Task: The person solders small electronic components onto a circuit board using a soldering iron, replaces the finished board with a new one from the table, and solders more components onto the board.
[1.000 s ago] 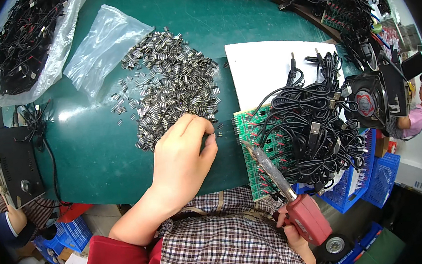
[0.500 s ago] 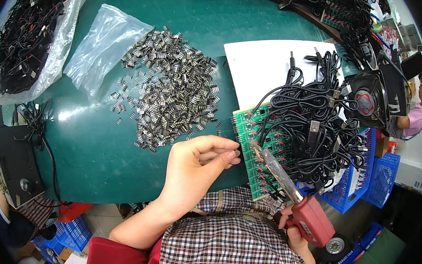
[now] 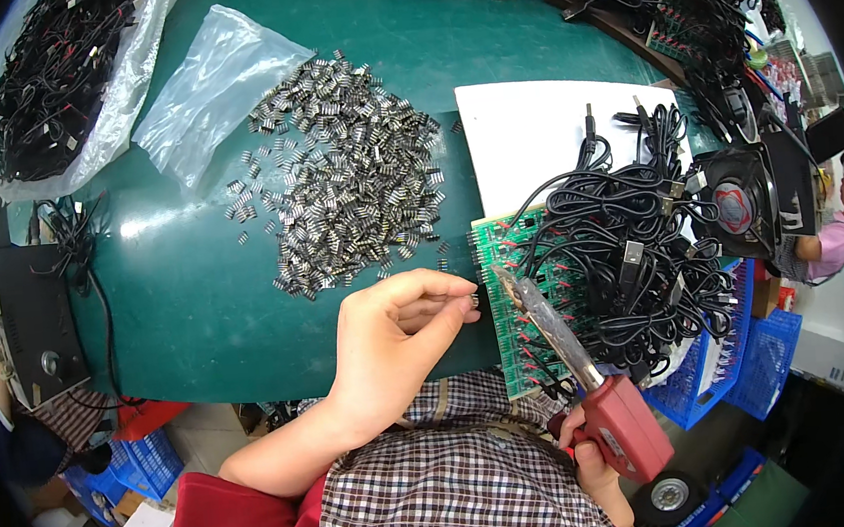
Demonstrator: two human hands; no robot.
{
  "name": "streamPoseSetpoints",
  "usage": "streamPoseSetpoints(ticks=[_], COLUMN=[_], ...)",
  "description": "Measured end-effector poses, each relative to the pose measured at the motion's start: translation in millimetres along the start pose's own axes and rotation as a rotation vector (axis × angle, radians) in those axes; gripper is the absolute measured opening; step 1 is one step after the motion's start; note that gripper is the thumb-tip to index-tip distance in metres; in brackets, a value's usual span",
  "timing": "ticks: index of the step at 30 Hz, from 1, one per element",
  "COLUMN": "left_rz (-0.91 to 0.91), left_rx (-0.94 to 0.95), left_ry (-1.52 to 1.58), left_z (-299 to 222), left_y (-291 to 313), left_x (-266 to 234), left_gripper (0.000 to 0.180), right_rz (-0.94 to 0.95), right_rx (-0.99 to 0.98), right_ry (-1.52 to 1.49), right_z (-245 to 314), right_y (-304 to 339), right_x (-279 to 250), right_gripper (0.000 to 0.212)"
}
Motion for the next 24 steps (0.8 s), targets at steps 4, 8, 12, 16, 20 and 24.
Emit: streamPoseSetpoints(ticks=[4,8,12,16,20,24], left_rz=[0.011,0.014,0.008,0.001,-0.013,-0.007], left_rx=[-0.01,0.035,0.083,0.093,0.116,0.112], left_ry=[0.04,0.053,-0.05,-0.091,-0.067,-0.049], left_z=[-1,-1,-5,-4,0,0], left_y=[0,-2,-6,-10,-12,-14], left_x=[-1,2,9,10,12,13], left_gripper=[0.015,0.017,0.021,0.023,0.022,0.022], right_rz=[0.024,0.023,-0.088,-0.058,-0.058,-0.045], right_rx=[-0.064,-0.069,0.0,0.066,0.035,0.06], right_ry=[0.067,0.232,0.006,-0.079,-0.05,-0.186], right_z=[-15,-13,19,14,15,7], right_y=[5,8,-5,1,1,4], right_x=[1,-4,0,0,1,2], right_gripper=[0.055,0.053,0.047,0.046,0.052,0.055])
Point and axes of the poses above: each hand's wrist, its own y-axis away from the middle knuckle, its own x-axis out of the palm, z = x × y, the point moved 4 cm from there along -y, towards the middle knuckle, and after that the axes turned 14 degrees about z, right-handed, at the moved point
